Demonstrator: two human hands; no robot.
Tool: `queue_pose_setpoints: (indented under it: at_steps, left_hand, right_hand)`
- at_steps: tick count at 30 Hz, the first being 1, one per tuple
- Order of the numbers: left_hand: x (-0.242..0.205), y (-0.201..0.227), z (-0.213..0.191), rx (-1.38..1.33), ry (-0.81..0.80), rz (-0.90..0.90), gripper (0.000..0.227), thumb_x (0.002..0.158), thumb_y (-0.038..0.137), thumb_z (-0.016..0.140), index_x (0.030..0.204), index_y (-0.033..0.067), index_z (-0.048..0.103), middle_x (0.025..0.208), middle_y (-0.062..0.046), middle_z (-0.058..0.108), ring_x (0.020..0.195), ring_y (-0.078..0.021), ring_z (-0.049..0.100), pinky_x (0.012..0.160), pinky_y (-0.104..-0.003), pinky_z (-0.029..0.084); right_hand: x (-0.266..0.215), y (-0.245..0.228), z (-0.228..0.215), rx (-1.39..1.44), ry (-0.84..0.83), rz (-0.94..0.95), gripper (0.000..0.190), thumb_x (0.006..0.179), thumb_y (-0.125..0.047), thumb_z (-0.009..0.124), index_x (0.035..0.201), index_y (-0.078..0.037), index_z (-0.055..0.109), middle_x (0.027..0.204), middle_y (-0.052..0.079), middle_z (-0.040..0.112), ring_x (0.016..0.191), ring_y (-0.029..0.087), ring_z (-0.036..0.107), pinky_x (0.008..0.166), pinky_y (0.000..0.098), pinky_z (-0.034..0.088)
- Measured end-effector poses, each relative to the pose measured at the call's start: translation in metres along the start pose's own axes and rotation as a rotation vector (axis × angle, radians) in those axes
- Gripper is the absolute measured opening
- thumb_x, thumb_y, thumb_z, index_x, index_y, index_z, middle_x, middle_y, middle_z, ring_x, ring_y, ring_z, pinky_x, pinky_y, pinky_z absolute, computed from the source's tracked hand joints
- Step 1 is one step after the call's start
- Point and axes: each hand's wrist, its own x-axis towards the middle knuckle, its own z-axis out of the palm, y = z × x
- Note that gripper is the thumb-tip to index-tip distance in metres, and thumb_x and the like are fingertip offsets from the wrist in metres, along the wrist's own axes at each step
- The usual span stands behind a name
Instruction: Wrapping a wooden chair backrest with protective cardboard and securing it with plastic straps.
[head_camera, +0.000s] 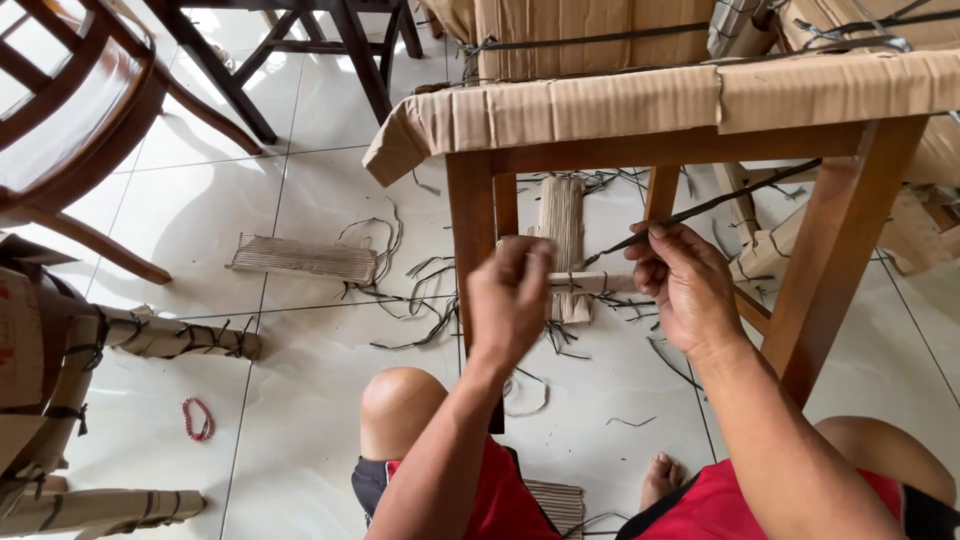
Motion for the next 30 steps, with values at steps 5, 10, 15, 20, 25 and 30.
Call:
queue_pose_setpoints:
  at_steps: [5, 10, 15, 20, 25, 30]
  left_hand:
    - [0.036, -0.023, -0.041, -0.292, 0.475, -0.163, 0.021, 0.096, 0.017, 0.065, 0.076, 0.0118, 0.067, 0.059, -0.001, 0.055, 0.06, -0.0094, 0.05, 0.055, -0.025, 0.038]
    - [0.066, -0.078, -0.062, -0.302, 0.463, -0.323, 0.015, 0.095, 0.019, 0.065, 0.086, 0.0085, 0.07, 0.065, -0.003, 0.063, 0.064, -0.01, 0.06, 0.057, -0.021, 0.039]
    - [0.081, -0.089, -0.064, -0.313, 0.272, -0.557, 0.024, 0.094, 0.033, 0.064, 0.102, 0.0108, 0.07, 0.082, -0.007, 0.078, 0.076, -0.0175, 0.074, 0.07, -0.03, 0.039]
    - [0.053, -0.058, -0.045, -0.081, 0.556, -0.026, 0.019, 0.102, 0.024, 0.063, 0.104, 0.0066, 0.069, 0.079, -0.009, 0.069, 0.072, -0.0189, 0.065, 0.069, -0.03, 0.044]
    - [0.012, -0.019, -0.024, 0.285, 0.258, 0.594, 0.034, 0.086, 0.01, 0.076, 0.117, 0.0218, 0.076, 0.065, -0.003, 0.069, 0.055, -0.0234, 0.068, 0.058, -0.032, 0.055]
    - [0.006, -0.037, 0.004, 0.605, -0.23, 0.148, 0.026, 0.096, 0.036, 0.064, 0.119, 0.024, 0.069, 0.068, -0.009, 0.073, 0.069, -0.0358, 0.075, 0.064, -0.049, 0.06]
  right_hand:
    - [0.003, 0.006, 0.011, 0.007, 0.006, 0.008, 0.014, 0.104, -0.023, 0.063, 0.109, -0.011, 0.07, 0.086, 0.012, 0.075, 0.058, 0.011, 0.063, 0.051, 0.0189, 0.045]
    - [0.001, 0.003, 0.021, 0.022, 0.021, 0.041, 0.012, 0.103, -0.022, 0.063, 0.109, -0.014, 0.07, 0.088, 0.01, 0.076, 0.058, 0.01, 0.064, 0.052, 0.0175, 0.045]
    - [-0.002, -0.003, 0.025, 0.065, 0.029, 0.085, 0.013, 0.102, -0.021, 0.063, 0.11, -0.014, 0.071, 0.088, 0.011, 0.076, 0.058, 0.011, 0.064, 0.055, 0.0184, 0.045]
    - [-0.003, 0.001, 0.031, 0.13, 0.021, 0.12, 0.013, 0.101, -0.021, 0.064, 0.109, -0.014, 0.071, 0.087, 0.01, 0.077, 0.058, 0.011, 0.064, 0.055, 0.0188, 0.045]
    - [-0.004, 0.007, 0.029, 0.121, -0.038, 0.101, 0.015, 0.101, -0.022, 0.065, 0.108, -0.01, 0.071, 0.089, 0.015, 0.076, 0.058, 0.014, 0.064, 0.054, 0.0201, 0.046]
    - [-0.012, 0.001, 0.037, 0.078, -0.001, 0.145, 0.02, 0.101, -0.026, 0.065, 0.114, -0.012, 0.07, 0.088, 0.01, 0.076, 0.062, 0.01, 0.061, 0.058, 0.0186, 0.045]
